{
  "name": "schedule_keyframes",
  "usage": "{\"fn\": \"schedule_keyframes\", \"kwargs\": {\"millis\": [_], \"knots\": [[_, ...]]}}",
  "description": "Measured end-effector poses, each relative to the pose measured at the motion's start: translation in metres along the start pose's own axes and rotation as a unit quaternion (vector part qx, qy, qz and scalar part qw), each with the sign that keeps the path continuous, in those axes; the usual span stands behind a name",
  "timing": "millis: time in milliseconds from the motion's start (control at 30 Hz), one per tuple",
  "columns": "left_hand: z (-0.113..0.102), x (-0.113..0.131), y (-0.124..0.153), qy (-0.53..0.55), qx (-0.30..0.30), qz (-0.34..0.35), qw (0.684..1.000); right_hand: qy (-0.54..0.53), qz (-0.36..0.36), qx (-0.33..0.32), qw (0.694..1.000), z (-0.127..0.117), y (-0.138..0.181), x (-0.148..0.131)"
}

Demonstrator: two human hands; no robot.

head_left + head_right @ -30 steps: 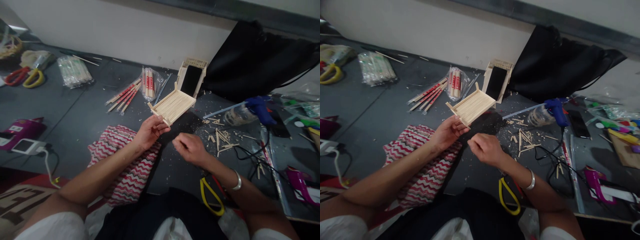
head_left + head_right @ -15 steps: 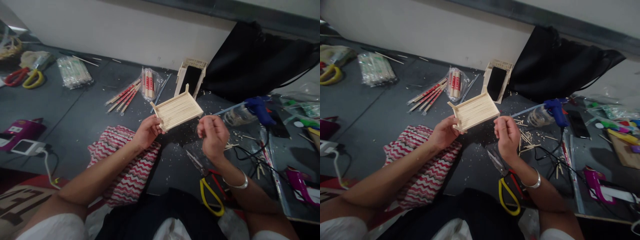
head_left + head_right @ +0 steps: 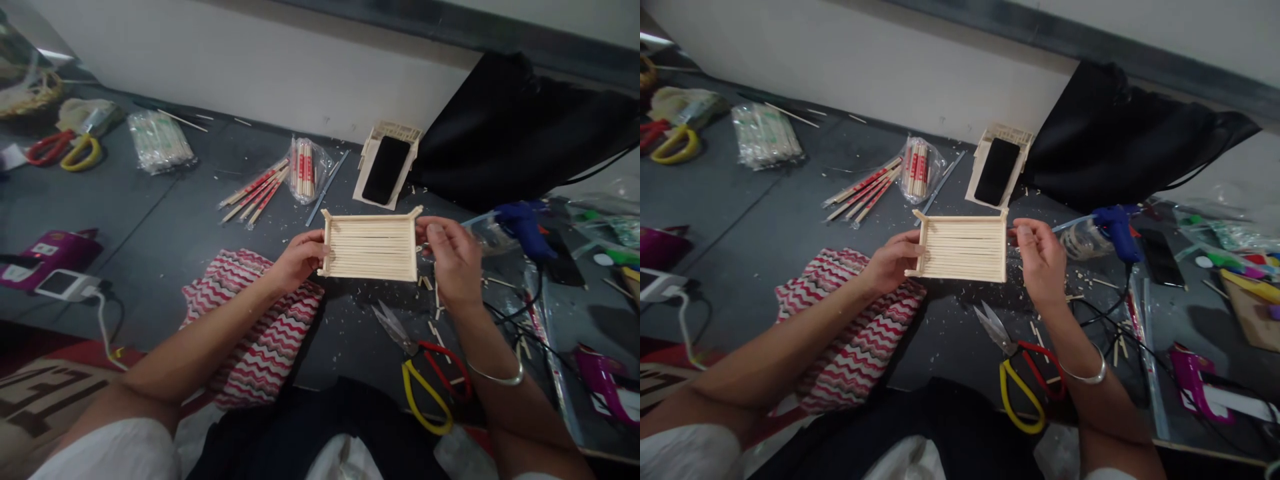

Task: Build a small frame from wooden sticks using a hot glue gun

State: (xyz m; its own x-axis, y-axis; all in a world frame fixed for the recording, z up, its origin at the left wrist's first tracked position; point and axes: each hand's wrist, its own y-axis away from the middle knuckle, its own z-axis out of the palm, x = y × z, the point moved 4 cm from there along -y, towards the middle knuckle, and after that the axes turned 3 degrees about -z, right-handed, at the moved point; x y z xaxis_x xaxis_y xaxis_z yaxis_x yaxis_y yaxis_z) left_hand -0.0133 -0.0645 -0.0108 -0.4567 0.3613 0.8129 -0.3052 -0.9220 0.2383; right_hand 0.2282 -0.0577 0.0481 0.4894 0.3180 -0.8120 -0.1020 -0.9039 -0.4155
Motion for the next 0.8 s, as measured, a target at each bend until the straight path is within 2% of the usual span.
{"fn": "schedule_keyframes", "kwargs": {"millis": [100, 200, 433, 567, 800], "knots": [[0.000, 0.000, 0.001, -0.019, 0.001, 0.009, 1.000, 0.046, -0.006, -0.045, 0.998, -0.001, -0.001, -0.005], [-0.003, -0.001, -0.001, -0.028, 0.007, 0.009, 1.000, 0.066, -0.008, -0.064, 0.996, -0.003, -0.001, -0.011], [-0.009, 0.004, -0.004, -0.007, 0.038, 0.021, 0.999, -0.036, 0.049, -0.114, 0.992, 0.007, 0.008, -0.009], [-0.009, 0.010, -0.004, 0.002, 0.052, 0.061, 0.997, -0.064, 0.048, -0.108, 0.991, 0.014, 0.013, -0.006], [-0.012, 0.013, -0.003, -0.002, 0.049, 0.145, 0.988, -0.030, 0.020, -0.079, 0.996, 0.015, 0.012, -0.003]]}}
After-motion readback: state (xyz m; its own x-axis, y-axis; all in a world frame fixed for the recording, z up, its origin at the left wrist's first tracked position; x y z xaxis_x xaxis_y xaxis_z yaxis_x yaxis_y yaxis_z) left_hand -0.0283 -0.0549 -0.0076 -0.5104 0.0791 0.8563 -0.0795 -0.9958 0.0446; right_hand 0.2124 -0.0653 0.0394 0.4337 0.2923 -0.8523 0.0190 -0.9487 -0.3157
